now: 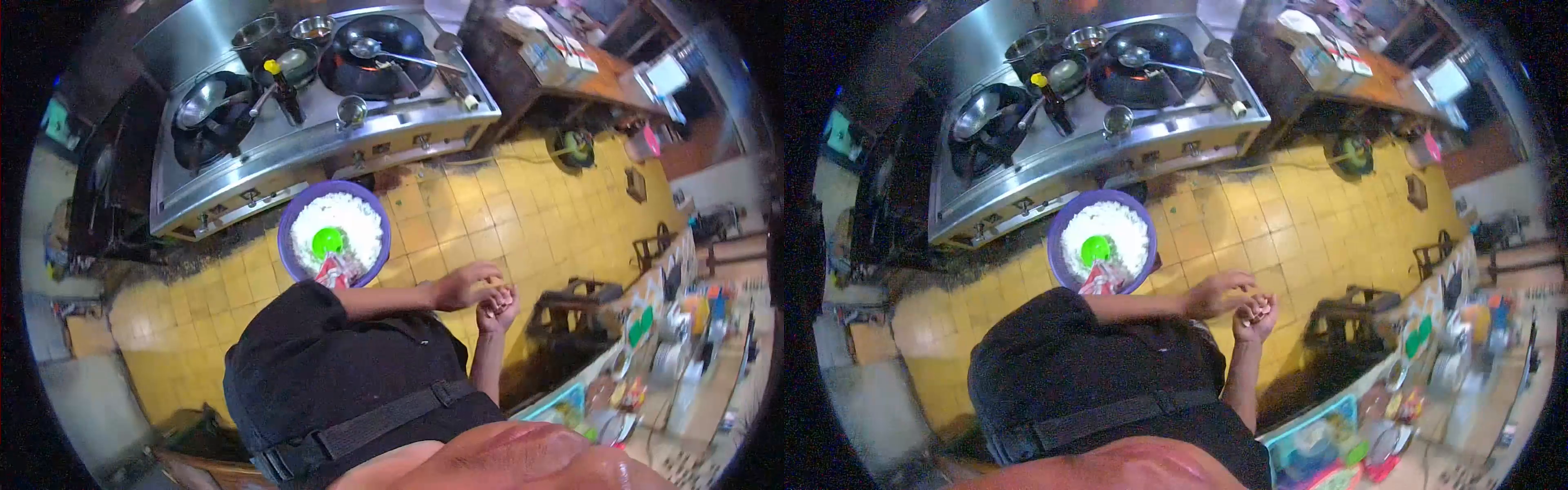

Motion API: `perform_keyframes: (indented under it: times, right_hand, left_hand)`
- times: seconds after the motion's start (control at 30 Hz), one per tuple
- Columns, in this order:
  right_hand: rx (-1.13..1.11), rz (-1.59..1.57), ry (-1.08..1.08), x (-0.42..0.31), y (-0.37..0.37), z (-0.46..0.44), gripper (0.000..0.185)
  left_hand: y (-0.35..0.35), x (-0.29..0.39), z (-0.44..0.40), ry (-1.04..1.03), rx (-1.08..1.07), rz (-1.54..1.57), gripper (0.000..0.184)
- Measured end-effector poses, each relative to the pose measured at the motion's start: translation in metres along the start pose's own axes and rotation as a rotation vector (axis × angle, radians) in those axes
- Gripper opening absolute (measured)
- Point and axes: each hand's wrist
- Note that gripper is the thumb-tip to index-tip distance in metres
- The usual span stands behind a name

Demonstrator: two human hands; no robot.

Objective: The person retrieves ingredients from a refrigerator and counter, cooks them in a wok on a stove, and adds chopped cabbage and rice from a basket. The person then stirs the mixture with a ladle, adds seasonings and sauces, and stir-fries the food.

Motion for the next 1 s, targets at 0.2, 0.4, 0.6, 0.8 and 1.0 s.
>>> perform_keyframes:
  times: [0.2,0.4,0.6,0.8,1.0]
  right_hand:
    - [-0.189,0.212,-0.495,-0.053,-0.074,-0.167,0.029]
    - [0.288,0.362,-0.426,0.005,-0.168,-0.326,0.024]
    - [-0.150,0.489,-0.740,0.078,-0.276,-0.486,0.022]
    - [-0.101,0.770,-0.220,0.204,-0.346,-0.617,0.016]
    - [-0.210,1.199,0.010,0.263,-0.328,-0.711,0.011]
  left_hand:
    - [0.094,-0.039,-0.040,0.584,0.577,-0.178,0.019]
    - [0.162,-0.128,-0.016,0.750,1.027,-0.392,0.019]
    - [0.200,-0.213,-0.072,0.912,1.162,-0.291,0.020]
    - [0.249,-0.172,-0.136,0.826,1.108,-0.243,0.026]
    - [0.244,-0.179,-0.067,0.868,1.473,-0.381,0.023]
Point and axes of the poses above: each hand's wrist, its own z-axis away from the middle knuckle, its own y-axis out of the back of the hand, x = y × z, and after that the axes turned 7 degrees about x, right-handed
